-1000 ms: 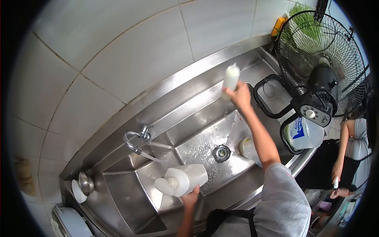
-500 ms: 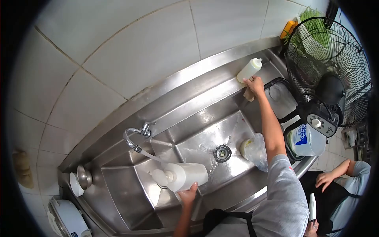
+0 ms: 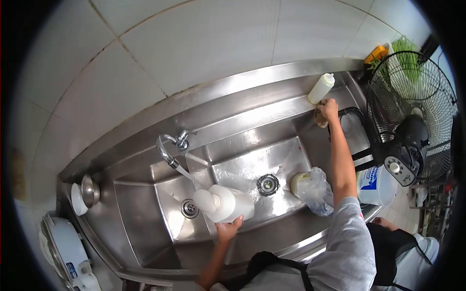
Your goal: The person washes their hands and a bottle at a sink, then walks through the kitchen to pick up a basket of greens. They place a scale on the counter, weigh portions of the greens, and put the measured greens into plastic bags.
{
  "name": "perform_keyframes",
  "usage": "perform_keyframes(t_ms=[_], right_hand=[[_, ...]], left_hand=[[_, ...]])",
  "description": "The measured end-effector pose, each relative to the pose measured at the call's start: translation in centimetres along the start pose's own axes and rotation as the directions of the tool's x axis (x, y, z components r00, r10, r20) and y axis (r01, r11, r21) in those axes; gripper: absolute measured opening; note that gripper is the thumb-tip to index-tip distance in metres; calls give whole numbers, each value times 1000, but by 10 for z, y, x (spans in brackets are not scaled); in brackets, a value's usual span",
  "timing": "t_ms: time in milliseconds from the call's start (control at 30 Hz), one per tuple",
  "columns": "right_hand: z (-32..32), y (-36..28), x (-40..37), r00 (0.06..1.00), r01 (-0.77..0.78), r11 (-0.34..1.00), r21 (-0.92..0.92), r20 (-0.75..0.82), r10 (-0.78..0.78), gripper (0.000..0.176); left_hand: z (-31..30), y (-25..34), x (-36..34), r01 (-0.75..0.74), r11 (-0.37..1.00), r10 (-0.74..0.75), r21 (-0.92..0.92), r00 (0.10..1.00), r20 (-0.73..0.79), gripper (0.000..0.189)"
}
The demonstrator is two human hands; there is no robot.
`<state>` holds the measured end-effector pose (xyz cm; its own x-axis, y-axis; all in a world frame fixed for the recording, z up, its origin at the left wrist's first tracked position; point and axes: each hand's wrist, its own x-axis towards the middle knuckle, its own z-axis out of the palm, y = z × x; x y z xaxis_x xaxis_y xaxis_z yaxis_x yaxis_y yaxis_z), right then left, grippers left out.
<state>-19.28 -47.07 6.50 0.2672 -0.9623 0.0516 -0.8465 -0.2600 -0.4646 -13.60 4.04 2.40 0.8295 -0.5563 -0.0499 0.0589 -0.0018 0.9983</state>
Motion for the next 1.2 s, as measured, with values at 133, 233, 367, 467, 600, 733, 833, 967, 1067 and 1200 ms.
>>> perform_keyframes(t_ms=[133,233,367,467,600,733,833,967,1067,1200], right_hand=[[-9,-3,-6,1000,-6,996,-91,-28,3,28],[-19,-20,-16,963,134,990,-47,241,-119,28],[1,-72,-39,936,311,838,448,8,-352,37],[112,-56,-17,898,425,901,84,-166,-408,55],[150,-138,-102,928,247,966,-81,-268,-260,59],[206,-232,-206,858,444,892,-89,-244,-451,56],[209,-259,-252,814,556,830,-43,-174,-554,53],[204,-238,-270,451,779,482,402,175,-875,47],[188,-208,-310,162,923,164,349,34,-986,39],[196,-168,-352,597,322,737,595,477,-645,26]], left_hand=[[-3,4,0,27,998,-27,-53,1000,-6,63],[-2,20,4,39,988,-44,-148,999,-28,56],[-17,6,1,75,989,-70,-124,996,48,60],[-21,3,-6,-11,987,3,-163,999,-53,63],[-36,14,-19,-44,973,25,-225,996,-87,69],[-63,35,-24,7,968,-22,-250,998,-61,59],[-83,45,-29,-70,975,35,-213,985,-166,55],[-107,50,-32,-110,990,92,-84,976,-196,56],[-114,47,-34,-75,997,73,-9,983,-170,63],[-110,25,-37,-69,996,58,-62,986,-154,81]])
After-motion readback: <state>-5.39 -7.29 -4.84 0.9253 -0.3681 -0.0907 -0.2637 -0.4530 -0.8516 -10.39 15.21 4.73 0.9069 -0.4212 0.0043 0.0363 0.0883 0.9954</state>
